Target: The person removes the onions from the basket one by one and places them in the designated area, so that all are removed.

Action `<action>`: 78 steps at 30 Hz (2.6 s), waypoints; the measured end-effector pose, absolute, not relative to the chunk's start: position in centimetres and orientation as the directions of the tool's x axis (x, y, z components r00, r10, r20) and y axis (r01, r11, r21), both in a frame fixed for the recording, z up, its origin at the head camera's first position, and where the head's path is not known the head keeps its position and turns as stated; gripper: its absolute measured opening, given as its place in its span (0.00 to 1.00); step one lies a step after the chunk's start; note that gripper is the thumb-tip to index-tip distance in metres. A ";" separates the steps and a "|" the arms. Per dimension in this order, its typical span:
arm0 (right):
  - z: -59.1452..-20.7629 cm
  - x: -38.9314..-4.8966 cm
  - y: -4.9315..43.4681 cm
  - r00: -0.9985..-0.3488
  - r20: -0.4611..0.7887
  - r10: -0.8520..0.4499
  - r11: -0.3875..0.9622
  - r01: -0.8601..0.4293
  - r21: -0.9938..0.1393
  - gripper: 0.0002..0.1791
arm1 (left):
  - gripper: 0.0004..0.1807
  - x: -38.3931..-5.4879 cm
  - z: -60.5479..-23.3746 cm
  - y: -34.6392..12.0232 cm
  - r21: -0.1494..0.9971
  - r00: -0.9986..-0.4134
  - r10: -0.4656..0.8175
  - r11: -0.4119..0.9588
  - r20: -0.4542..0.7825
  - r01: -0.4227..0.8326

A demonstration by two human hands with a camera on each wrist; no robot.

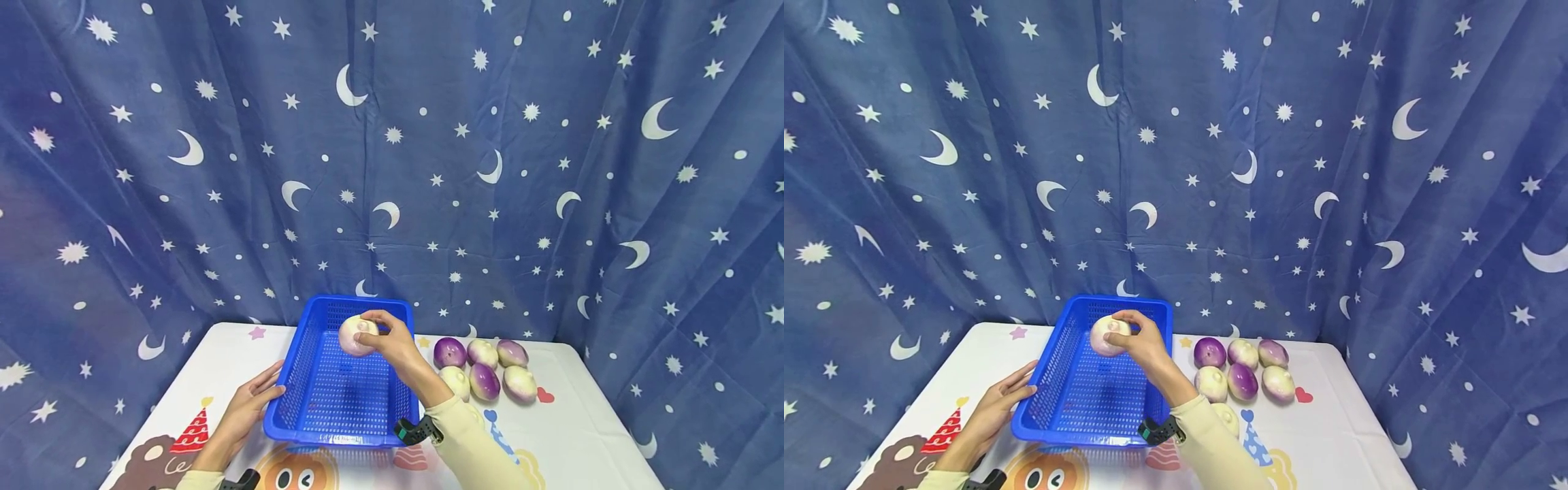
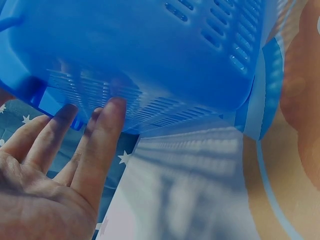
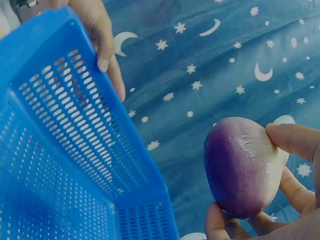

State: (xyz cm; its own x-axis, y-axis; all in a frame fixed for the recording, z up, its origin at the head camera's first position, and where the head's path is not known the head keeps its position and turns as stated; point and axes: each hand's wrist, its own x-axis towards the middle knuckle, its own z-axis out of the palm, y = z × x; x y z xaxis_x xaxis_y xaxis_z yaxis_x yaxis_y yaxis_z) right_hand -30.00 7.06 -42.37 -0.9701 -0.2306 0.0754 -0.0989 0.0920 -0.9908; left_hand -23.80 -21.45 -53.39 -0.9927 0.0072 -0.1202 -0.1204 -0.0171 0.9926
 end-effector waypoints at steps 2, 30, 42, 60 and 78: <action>-42.3 -29.5 7.3 -0.967 0.077 -0.243 0.074 -0.098 -0.992 0.23 | 0.35 -23.7 -53.5 -21.5 0.992 -0.993 0.003 -0.016 -0.121 -0.121; -43.1 -24.8 16.0 -0.985 0.102 -0.143 0.193 -0.128 -0.973 0.23 | 0.35 -23.7 -53.5 -21.6 0.990 -0.990 0.007 0.003 -0.137 -0.137; -44.9 -23.2 20.2 -0.998 0.041 -0.044 0.201 -0.049 -0.978 0.24 | 0.36 -24.0 -53.4 -21.7 0.992 -0.991 0.028 0.003 -0.129 -0.129; -48.4 -22.3 26.2 -0.991 -0.040 0.125 0.210 0.066 -0.975 0.29 | 0.35 -24.1 -53.4 -21.7 0.991 -0.991 0.012 0.032 -0.133 -0.132; -51.6 -20.8 29.3 -0.957 -0.148 0.251 0.273 0.216 -0.937 0.34 | 0.35 -24.1 -53.4 -21.7 0.989 -0.990 0.007 0.045 -0.139 -0.138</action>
State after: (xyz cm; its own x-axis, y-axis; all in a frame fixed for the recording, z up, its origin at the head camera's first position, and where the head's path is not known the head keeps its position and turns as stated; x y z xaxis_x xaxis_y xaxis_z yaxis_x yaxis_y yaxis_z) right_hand -20.78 29.33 -51.64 -0.9568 0.2505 -0.1476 0.2162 0.2735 -0.9373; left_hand -24.12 -21.69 -53.41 -0.9903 0.0066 -0.1389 -0.1384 0.0450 0.9894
